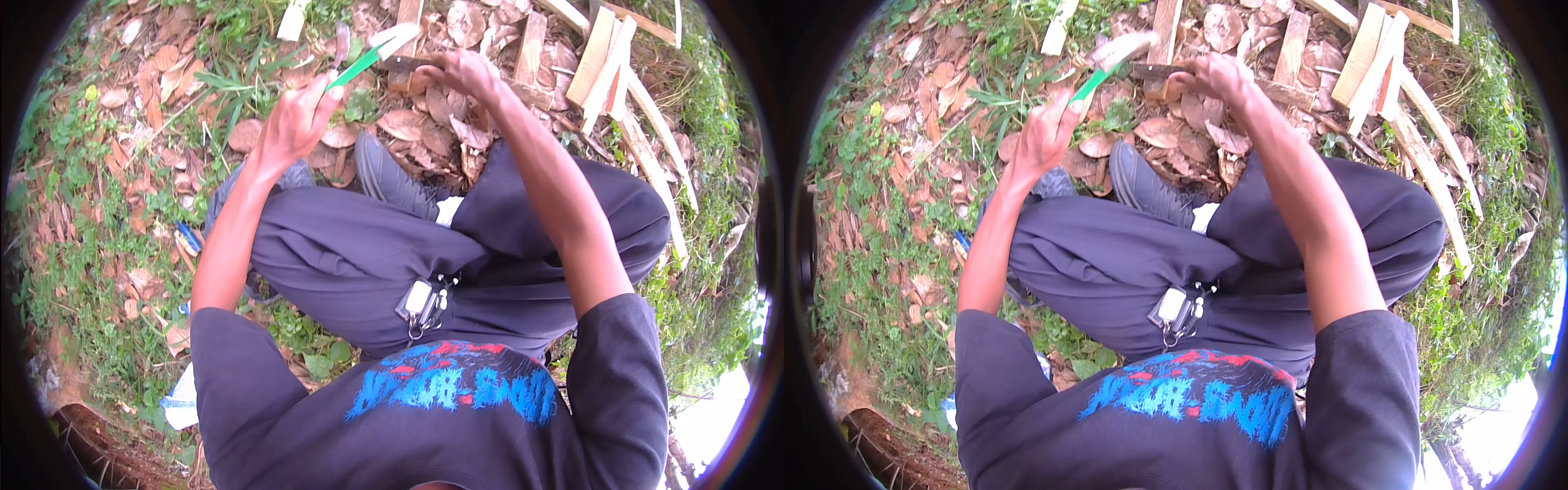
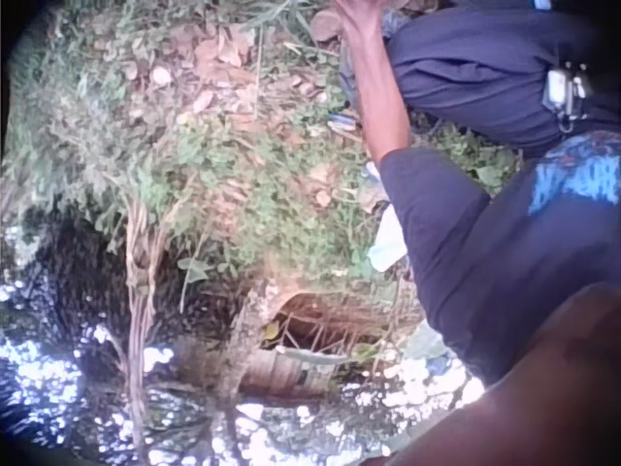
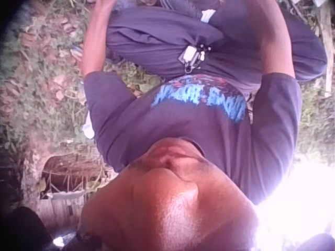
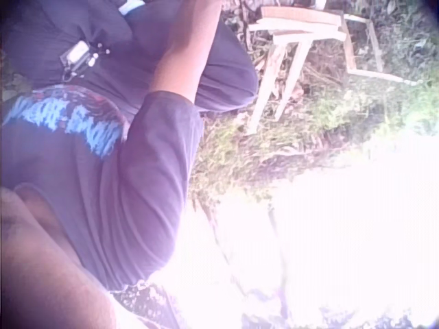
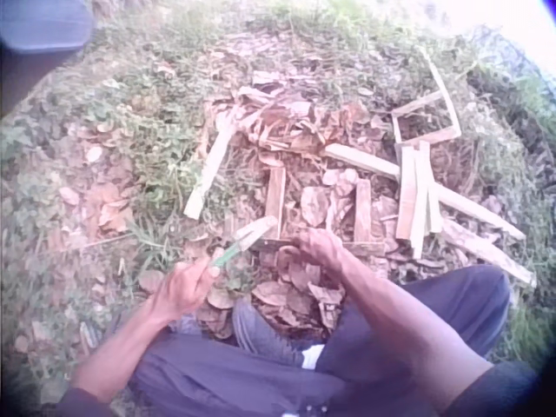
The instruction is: The person sits on the ground and arranges several thin wooden strips into a neat stack. They use a green-handled knife to scrape and smooth the edges of the wood pieces while organizing them.
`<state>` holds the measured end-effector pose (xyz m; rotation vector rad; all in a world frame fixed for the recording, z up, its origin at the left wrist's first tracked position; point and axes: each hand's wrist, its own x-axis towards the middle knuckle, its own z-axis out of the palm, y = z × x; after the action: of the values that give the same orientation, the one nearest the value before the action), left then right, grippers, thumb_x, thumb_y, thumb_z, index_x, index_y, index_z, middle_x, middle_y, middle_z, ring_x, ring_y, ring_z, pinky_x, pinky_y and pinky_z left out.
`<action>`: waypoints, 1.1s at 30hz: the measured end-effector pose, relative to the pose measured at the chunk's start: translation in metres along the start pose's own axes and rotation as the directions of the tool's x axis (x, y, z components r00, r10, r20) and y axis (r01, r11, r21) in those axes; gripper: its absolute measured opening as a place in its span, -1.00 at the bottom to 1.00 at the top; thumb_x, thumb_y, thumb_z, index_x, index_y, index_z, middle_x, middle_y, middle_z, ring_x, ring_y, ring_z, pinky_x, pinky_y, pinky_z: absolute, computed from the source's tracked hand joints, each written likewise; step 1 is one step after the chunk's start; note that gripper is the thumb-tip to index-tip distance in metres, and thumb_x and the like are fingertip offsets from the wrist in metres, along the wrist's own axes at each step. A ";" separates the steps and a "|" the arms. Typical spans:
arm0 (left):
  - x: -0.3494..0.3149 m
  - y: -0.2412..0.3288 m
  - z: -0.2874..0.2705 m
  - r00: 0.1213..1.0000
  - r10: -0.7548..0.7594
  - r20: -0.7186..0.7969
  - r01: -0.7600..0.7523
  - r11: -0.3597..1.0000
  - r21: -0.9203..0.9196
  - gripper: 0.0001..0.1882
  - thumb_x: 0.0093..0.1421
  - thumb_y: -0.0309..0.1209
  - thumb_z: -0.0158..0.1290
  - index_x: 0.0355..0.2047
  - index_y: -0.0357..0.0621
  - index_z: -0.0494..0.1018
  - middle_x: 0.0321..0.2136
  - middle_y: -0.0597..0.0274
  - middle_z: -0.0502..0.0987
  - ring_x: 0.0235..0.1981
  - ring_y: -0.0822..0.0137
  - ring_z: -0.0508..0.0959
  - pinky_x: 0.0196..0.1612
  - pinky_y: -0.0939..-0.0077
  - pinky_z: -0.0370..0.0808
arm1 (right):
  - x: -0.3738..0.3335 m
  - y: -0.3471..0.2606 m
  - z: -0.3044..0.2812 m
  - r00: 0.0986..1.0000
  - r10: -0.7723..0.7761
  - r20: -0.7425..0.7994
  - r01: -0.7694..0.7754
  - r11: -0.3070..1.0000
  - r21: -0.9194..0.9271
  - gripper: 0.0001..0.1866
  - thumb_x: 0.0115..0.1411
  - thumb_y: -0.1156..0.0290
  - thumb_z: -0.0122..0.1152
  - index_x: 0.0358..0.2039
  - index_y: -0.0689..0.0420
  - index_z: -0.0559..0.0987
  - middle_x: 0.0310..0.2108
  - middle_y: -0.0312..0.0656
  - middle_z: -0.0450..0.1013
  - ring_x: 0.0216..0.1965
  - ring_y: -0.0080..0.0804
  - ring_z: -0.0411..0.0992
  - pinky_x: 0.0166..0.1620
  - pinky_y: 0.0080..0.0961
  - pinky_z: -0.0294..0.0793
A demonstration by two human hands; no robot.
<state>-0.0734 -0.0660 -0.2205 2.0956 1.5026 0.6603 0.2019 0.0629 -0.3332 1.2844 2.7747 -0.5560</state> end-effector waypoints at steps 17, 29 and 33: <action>0.003 0.005 0.007 0.992 -0.101 0.070 0.088 0.982 0.167 -0.67 0.33 -0.25 -0.08 -0.12 -0.30 0.40 -0.70 -0.07 0.45 -0.68 -0.05 0.50 -0.61 0.15 0.39 | 0.000 0.004 0.000 0.998 0.024 0.052 -0.026 0.999 0.035 -0.37 0.26 -0.23 -0.15 -0.26 0.14 0.54 -0.60 0.00 0.51 -0.52 -0.16 0.55 -0.44 -0.19 0.56; -0.001 0.007 0.007 0.992 -0.103 0.075 0.090 0.984 0.154 -0.57 0.32 -0.20 -0.08 0.00 -0.34 0.38 -0.71 -0.09 0.45 -0.69 0.00 0.51 -0.60 0.13 0.40 | 0.002 0.008 0.007 0.994 -0.059 -0.097 0.064 0.996 0.054 -0.40 0.24 -0.20 -0.08 -0.35 0.16 0.53 -0.66 -0.06 0.49 -0.62 -0.13 0.51 -0.48 -0.23 0.55; -0.001 0.003 0.009 0.974 -0.171 0.150 0.122 0.948 0.293 -0.66 0.31 -0.25 -0.06 -0.11 -0.32 0.40 -0.73 -0.06 0.44 -0.69 0.00 0.50 -0.63 0.17 0.38 | 0.005 0.010 0.009 0.993 -0.085 -0.079 0.087 0.996 0.023 -0.42 0.24 -0.19 -0.07 -0.37 0.14 0.54 -0.72 -0.07 0.45 -0.68 -0.24 0.49 -0.58 -0.29 0.51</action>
<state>-0.0653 -0.0686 -0.2257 2.1516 1.7130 0.2093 0.2050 0.0690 -0.3455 1.2218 2.9086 -0.5612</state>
